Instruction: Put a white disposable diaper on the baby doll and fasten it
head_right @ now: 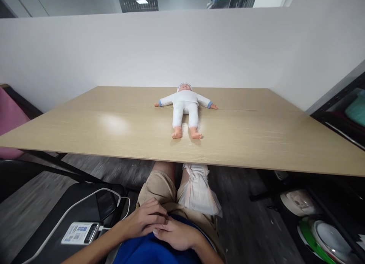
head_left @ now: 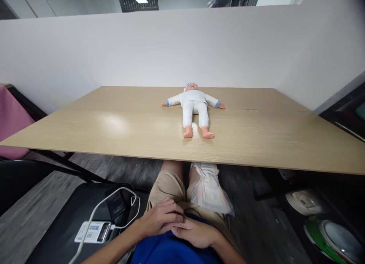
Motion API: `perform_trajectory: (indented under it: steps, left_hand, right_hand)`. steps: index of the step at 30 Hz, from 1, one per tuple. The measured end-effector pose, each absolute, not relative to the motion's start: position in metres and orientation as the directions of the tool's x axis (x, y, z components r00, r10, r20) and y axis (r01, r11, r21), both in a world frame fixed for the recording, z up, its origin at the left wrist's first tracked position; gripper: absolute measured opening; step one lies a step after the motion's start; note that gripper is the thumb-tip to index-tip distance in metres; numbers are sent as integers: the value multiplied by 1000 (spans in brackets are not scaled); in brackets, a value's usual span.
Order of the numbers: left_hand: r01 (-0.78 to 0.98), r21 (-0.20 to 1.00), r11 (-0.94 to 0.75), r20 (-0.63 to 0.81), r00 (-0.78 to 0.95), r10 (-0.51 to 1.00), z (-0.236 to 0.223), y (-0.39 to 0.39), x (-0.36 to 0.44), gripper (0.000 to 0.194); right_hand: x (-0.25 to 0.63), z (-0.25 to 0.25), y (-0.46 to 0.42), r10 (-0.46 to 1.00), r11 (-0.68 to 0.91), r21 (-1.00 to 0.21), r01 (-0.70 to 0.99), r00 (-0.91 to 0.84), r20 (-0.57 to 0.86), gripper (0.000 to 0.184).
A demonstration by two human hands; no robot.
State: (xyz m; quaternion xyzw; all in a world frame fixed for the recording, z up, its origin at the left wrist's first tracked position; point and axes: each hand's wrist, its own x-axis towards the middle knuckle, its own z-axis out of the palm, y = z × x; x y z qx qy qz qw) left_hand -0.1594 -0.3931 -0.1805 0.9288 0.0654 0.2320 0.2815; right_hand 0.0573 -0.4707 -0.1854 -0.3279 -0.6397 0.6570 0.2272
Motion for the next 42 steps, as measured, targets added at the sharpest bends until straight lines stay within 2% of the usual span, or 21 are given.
perform_trajectory:
  steps: [4, 8, 12, 19, 26, 30, 35, 42]
  left_hand:
    - [13, 552, -834, 348, 905, 244, -179, -392, -157, 27]
    - [9, 609, -793, 352, 893, 281, -174, -391, -154, 30]
    - [-5, 611, -791, 361, 891, 274, -168, -391, -151, 31]
    - [-24, 661, -750, 427, 834, 350, -177, -396, -153, 21]
    - [-31, 655, -755, 442, 826, 349, -187, -396, -155, 18]
    - [-21, 627, -779, 438, 836, 331, -190, -396, -154, 26]
    - [-31, 659, -752, 455, 812, 365, -188, -397, -153, 22]
    - [-41, 700, -713, 467, 782, 414, -184, -399, -151, 14]
  right_hand:
    - [57, -183, -470, 711, -121, -987, 104, -685, -159, 69]
    - [59, -176, -467, 692, -175, -980, 89, -697, -187, 76]
    - [60, -175, -467, 699, -205, -974, 100, -681, -217, 79]
    - [60, -179, -466, 686, -191, -981, 27, -712, -153, 73]
    - [61, -173, -465, 698, -204, -978, 46, -694, -178, 74]
    - [61, -174, -466, 720, -189, -980, 57, -670, -178, 64]
    - [59, -175, -465, 764, -112, -993, -31, -641, -66, 43]
    - [59, -160, -464, 771, -170, -985, -2, -623, -132, 42]
